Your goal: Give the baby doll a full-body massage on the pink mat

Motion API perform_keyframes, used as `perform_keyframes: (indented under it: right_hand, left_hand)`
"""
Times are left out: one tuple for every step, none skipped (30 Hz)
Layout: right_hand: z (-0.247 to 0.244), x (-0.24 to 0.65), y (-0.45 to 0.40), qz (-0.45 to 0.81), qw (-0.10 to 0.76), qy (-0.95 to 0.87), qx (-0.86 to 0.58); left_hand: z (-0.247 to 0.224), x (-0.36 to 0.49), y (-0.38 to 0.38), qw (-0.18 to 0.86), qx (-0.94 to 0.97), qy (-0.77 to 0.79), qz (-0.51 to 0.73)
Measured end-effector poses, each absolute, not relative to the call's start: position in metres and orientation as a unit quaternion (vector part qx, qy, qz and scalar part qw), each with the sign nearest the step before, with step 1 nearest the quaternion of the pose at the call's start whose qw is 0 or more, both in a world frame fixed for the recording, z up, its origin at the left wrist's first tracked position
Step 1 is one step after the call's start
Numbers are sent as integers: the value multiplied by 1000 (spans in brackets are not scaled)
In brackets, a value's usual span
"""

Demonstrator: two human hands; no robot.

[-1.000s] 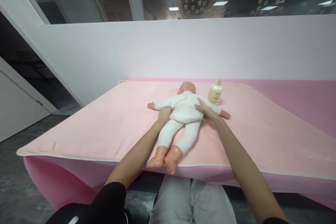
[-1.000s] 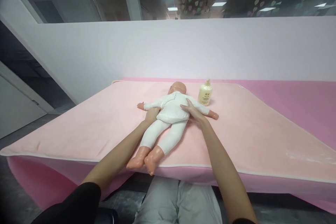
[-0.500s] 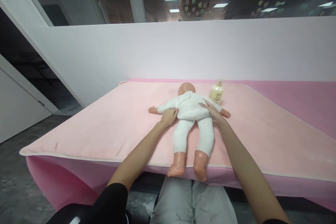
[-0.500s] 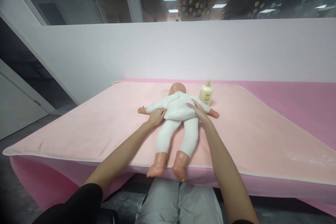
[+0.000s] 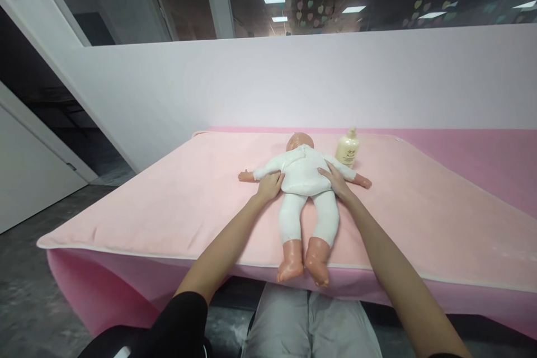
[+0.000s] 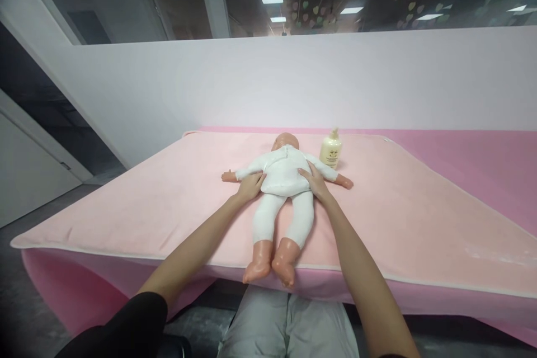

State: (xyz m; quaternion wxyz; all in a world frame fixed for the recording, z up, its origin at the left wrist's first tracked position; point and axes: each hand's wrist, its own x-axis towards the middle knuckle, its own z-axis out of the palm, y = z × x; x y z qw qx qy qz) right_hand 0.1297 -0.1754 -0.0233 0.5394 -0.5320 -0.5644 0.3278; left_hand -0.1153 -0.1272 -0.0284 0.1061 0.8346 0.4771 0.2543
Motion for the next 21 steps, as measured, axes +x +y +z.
perform_keyframes:
  right_hand:
    - [-24, 130, -175, 329, 542, -562, -532]
    - [-25, 131, -174, 330, 544, -558, -533]
    - [-26, 131, -173, 331, 546, -556, -533]
    - [-27, 131, -173, 329, 546, -557, -533]
    - [-27, 131, -172, 327, 545, -559, -533]
    - [-28, 132, -172, 326, 543, -560, -534]
    - [-28, 132, -171, 325, 541, -561, -536]
    - [-28, 132, -171, 325, 540, -562, -536]
    - [-28, 132, -171, 324, 540, -563, -535]
    - [-28, 132, -171, 323, 542, -564, -533]
    - [-28, 132, -171, 322, 543, -565, -531]
    - [-28, 132, -171, 321, 544, -566, -530]
    - [-28, 132, -171, 320, 544, -567, -529]
    - [-27, 132, -171, 320, 543, -569, -528]
    - [-27, 131, -172, 320, 542, -570, -528]
    - [-27, 131, -172, 319, 541, -573, -527]
    - [-27, 131, -173, 318, 538, -574, -528]
    - [-26, 131, -173, 315, 537, -574, -532]
    - [-26, 131, -173, 312, 534, -573, -538]
    - [-26, 131, -174, 307, 531, -572, -544]
    - [-26, 131, -174, 301, 528, -573, -550]
  left_hand:
    - [-28, -115, -127, 106, 835, 477, 255]
    - [-28, -115, -127, 106, 835, 476, 256]
    - [-28, -115, -127, 107, 835, 474, 257]
    - [-28, -115, -127, 109, 836, 473, 256]
    - [-28, -116, -127, 111, 836, 473, 256]
    - [-29, -116, -127, 113, 836, 472, 256]
    - [-30, -116, -127, 115, 836, 470, 258]
    - [-31, -116, -127, 115, 838, 465, 261]
    - [-32, -117, -126, 115, 840, 460, 264]
    - [-32, -117, -126, 115, 842, 454, 268]
    - [-33, -118, -127, 116, 843, 449, 273]
    - [-33, -118, -127, 119, 843, 446, 276]
    - [-32, -118, -128, 122, 842, 445, 280]
    - [-32, -118, -128, 126, 840, 445, 283]
    - [-31, -118, -129, 130, 838, 447, 286]
    - [-30, -118, -130, 132, 836, 449, 286]
    - [-29, -117, -130, 134, 835, 451, 286]
    - [-28, -117, -131, 134, 835, 452, 284]
    - [-28, -117, -131, 134, 835, 454, 281]
    - [-28, -116, -131, 134, 835, 457, 277]
    - [-28, -116, -130, 135, 835, 458, 273]
